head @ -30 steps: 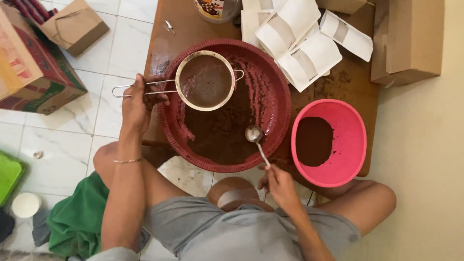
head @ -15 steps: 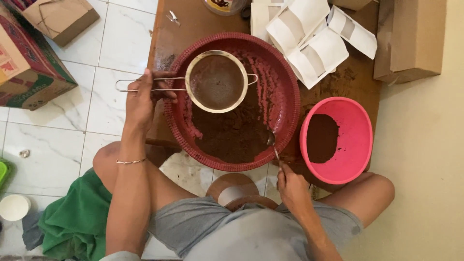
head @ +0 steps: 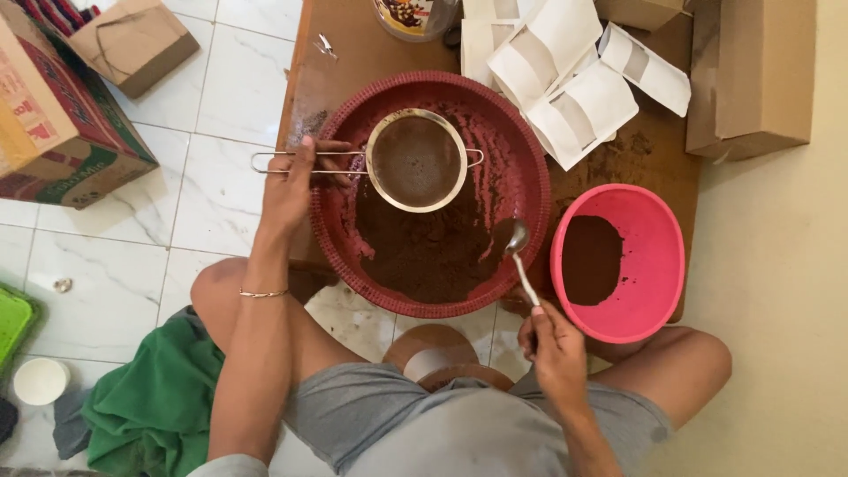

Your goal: The person sits on the floor and uses a spoon to scoop a dark brown powder from a large red tray into a metal sieve. They shake the sieve over a pink bowl to sift the powder, then use the spoon to scrape the remaining powder from the sieve back into the tray. This process is repeated multiple times.

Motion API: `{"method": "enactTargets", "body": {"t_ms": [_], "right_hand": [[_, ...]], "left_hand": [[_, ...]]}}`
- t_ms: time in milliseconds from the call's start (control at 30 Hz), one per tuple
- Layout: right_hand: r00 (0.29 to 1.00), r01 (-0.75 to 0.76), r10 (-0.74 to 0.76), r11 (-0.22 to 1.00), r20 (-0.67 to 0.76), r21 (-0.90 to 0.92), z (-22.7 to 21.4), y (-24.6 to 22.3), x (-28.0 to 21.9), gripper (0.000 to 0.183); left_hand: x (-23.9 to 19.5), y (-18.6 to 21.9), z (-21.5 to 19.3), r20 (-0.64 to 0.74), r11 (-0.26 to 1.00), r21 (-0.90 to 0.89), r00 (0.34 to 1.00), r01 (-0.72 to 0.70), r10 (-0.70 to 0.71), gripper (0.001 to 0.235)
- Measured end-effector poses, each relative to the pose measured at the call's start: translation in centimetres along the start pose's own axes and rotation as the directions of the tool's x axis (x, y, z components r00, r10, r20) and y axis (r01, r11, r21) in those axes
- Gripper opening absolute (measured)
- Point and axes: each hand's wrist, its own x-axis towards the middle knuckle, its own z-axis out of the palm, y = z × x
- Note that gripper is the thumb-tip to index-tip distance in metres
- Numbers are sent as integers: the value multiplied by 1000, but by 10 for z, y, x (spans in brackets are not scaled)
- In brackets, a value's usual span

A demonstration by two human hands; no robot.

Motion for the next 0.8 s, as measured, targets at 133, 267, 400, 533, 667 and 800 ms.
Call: {"method": "enactTargets", "body": {"t_ms": [133,267,400,533,667,800], "right_hand": [[991,122,-125,991,-51,-56,14,-28,8,40],[843,502,-537,772,22,-390,41,-29,42,41],[705,633,-704,573,83,-521,58,-24,60,43],[763,581,-646,667,28,-467,43,-34,46,44],[863,427,-499,805,-80,-413,14,4,42,45],[944,267,-329,814,-31,-515,6,32,37,44]], "left_hand": [[-6,14,14,-33,994,98,999,42,-39,57],[6,-22,12,30,997,-71,999,-31,34,48],[4,-18,13,46,996,-80,998,-28,32,47],[1,-9,15,-10,999,12,999,-45,45,45],[7,-15,10,0,995,-93,1000,-17,17,51],[10,-18,7,-23,993,-115,1000,-18,16,50]]}}
